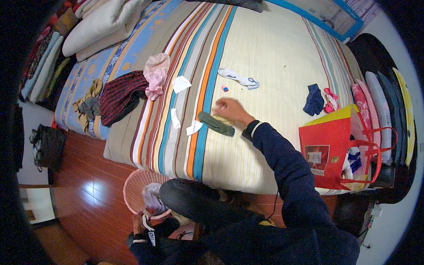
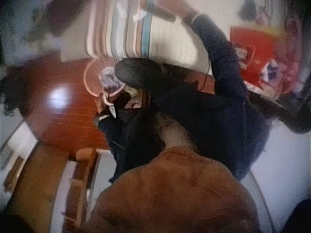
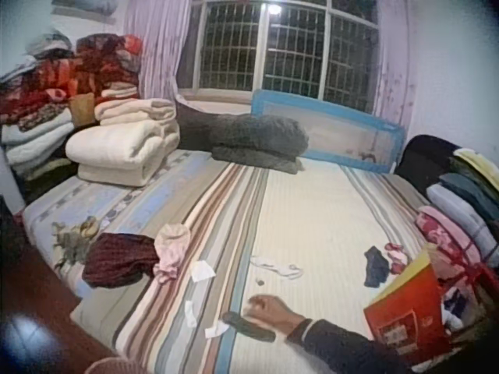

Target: The person sits on the floor and folds various garments including socks, underwear, a shirt, and pants. They place folded items into a pink laundry basket and continue folding remaining clothes on the bed.

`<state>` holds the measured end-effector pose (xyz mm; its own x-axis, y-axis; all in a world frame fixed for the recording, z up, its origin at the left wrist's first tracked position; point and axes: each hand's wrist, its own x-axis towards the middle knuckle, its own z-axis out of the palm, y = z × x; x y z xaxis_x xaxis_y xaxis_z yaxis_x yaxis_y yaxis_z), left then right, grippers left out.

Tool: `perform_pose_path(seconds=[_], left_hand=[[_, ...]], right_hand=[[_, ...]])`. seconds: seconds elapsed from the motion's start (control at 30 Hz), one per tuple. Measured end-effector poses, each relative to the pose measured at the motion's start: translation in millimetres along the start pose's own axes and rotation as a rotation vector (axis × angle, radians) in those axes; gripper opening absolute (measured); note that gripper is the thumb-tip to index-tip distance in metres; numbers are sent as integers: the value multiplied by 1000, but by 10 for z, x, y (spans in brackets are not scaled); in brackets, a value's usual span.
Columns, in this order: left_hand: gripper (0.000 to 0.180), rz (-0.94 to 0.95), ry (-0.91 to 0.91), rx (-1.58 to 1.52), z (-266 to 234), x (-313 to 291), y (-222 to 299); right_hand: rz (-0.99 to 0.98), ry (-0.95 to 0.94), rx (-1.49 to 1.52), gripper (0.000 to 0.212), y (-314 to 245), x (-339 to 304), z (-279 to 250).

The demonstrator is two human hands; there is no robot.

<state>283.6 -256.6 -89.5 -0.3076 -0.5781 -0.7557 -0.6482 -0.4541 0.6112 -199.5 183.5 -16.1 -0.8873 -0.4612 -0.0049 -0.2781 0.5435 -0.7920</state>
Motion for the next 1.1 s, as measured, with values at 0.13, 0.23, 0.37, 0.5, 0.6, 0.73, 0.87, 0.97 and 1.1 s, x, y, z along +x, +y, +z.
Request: perform_pose_path(seconds=[0.13, 0.23, 0.37, 0.5, 0.6, 0.73, 0.87, 0.97, 1.1], left_hand=[[15, 54, 18, 22, -10, 65, -63], [16, 39, 35, 73, -23, 78, -70], [15, 11, 2, 99, -13, 15, -28], [16, 59, -25, 131, 15, -57, 39], [14, 16, -29, 72, 33, -85, 62], [13, 12, -16, 58, 36, -100, 65], [15, -5, -8, 98, 14, -70, 22], [15, 12, 16, 71, -23, -8, -51], [17, 36, 40, 27, -34, 72, -137]], right_hand=[[-13, 547, -318, 30, 253, 413, -134], [10, 431, -248, 29, 175, 554, -157], [36, 395, 225, 25, -530, 308, 49], [-353, -271, 281, 43, -1266, -109, 411], [-513, 88, -224, 59, -1296, -205, 446], [-194, 19, -616, 50, -803, -476, 417], [-268, 108, -222, 38, -335, -428, 223], [-294, 592, -328, 35, -73, 137, -293], [-40, 334, -715, 44, 249, 637, -662]])
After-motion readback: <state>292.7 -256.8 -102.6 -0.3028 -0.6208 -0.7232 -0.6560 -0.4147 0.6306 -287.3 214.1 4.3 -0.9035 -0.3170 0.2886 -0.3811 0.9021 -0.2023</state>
